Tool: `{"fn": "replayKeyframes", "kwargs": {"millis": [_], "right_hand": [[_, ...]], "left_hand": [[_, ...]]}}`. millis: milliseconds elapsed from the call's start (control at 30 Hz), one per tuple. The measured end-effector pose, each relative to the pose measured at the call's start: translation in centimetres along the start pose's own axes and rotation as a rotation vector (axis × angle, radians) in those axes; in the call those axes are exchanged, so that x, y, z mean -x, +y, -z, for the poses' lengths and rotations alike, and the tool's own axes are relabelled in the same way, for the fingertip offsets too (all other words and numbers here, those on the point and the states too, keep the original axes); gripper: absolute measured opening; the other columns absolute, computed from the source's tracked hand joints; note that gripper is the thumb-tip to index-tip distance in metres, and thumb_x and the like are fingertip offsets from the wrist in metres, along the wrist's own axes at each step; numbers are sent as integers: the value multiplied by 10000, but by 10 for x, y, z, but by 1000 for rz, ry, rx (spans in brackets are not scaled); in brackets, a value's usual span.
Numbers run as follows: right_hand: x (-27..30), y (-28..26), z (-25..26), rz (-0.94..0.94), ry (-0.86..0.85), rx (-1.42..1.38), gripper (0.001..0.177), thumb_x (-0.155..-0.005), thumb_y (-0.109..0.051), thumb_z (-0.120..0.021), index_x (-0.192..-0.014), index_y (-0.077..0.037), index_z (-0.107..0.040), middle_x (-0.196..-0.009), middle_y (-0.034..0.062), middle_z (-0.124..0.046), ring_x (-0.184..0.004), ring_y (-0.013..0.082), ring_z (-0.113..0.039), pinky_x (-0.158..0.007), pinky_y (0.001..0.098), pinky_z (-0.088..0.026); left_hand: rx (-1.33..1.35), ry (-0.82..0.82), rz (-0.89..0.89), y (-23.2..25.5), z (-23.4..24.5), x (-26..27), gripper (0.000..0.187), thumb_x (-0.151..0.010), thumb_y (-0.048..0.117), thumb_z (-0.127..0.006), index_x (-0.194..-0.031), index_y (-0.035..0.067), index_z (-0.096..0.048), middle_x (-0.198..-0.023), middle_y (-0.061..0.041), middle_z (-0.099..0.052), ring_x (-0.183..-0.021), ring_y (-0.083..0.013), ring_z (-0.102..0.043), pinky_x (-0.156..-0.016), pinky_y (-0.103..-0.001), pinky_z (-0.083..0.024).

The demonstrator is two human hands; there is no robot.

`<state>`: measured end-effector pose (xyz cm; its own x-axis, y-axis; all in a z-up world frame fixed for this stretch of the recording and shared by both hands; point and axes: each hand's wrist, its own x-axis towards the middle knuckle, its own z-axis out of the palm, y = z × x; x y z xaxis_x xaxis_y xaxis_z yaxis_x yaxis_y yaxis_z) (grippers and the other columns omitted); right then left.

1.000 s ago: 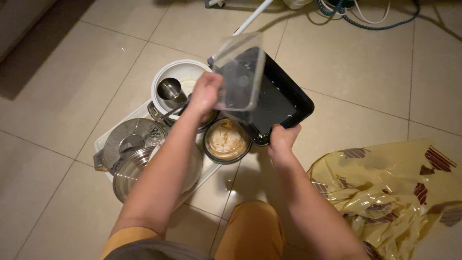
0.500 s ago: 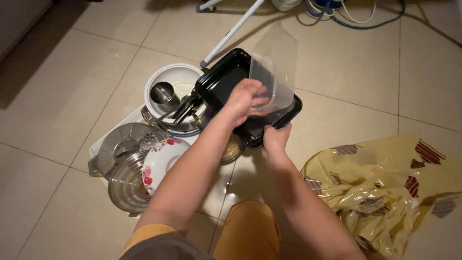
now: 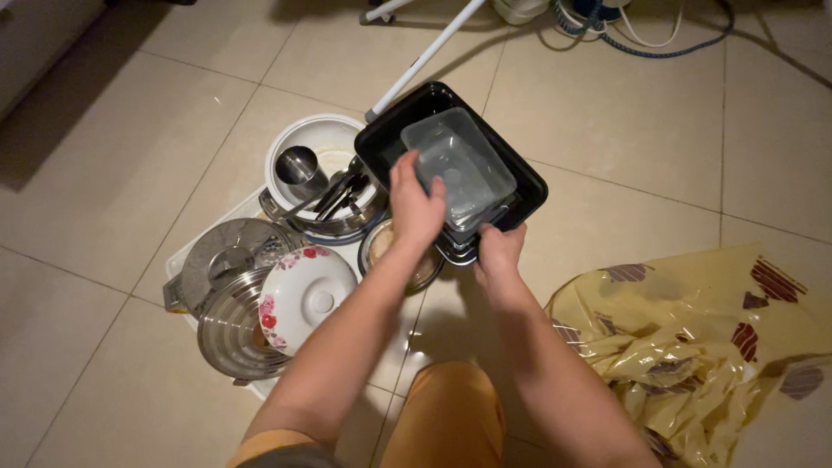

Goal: The person sits on the floor and packs used dishes, including a plate, bowl, spoons, and a pot, into a white tray. They then fold a plastic sheet, place metal cups and a black tray into the tray, and pack a plastic container with food into a white bag.

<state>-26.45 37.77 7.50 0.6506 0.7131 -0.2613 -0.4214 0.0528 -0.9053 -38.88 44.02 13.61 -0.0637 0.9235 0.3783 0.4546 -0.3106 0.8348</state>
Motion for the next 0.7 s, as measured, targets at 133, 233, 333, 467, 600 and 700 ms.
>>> {"fn": "replayKeyframes", "kwargs": {"millis": [133,233,333,467,600,700], "right_hand": [[2,5,-17,9,-44,9,473,-734,179,-524,-1187,50,-570,-1063,141,-677,-925,278,-712,-797,394,-592],[1,8,-30,44,-87,-7,486,-727,192,-520,-1195,71,-574,-1078,148,-679,-947,283,-715,-816,391,-593],[1,14,-43,16,-93,-49,479,-742,184,-519,-1203,59,-555,-1091,143,-682,-954,277,-718,-814,391,-603],[-1,18,-58,-34,-58,-42,490,-747,181,-539,-1213,28,-525,-1088,146,-669,-952,272,-705,-814,387,-593],[-3,22,-73,-65,-32,-12,503,-758,175,-558,-1232,15,-502,-1084,148,-645,-951,271,-682,-818,399,-582],[-4,27,-79,-21,-122,-61,499,-753,182,-541,-1236,56,-535,-1105,162,-673,-971,287,-702,-840,410,-592]], "left_hand": [[-108,95,-21,-27,42,-24,410,-911,127,-675,-1289,-6,-592,-1382,-216,-582,-1341,-391,-528,-1182,-449,-394],[-320,194,-69,-64,79,-45,428,-868,122,-707,-1259,-11,-593,-1393,-286,-533,-1353,-441,-450,-1159,-519,-326],[-558,211,2,-105,113,-58,490,-787,146,-762,-1227,-23,-626,-1377,-381,-487,-1299,-509,-390,-1095,-558,-296],[-835,-72,114,-149,142,-66,451,-785,272,-808,-1156,39,-703,-1187,-324,-611,-1258,-450,-459,-1119,-570,-287],[-701,-26,106,-177,147,-63,209,-889,247,-763,-1049,113,-756,-1038,-228,-684,-1092,-431,-586,-1011,-526,-439],[-596,78,32,-180,149,-63,174,-945,237,-742,-1034,88,-730,-986,-232,-674,-982,-439,-623,-909,-529,-487]]}}
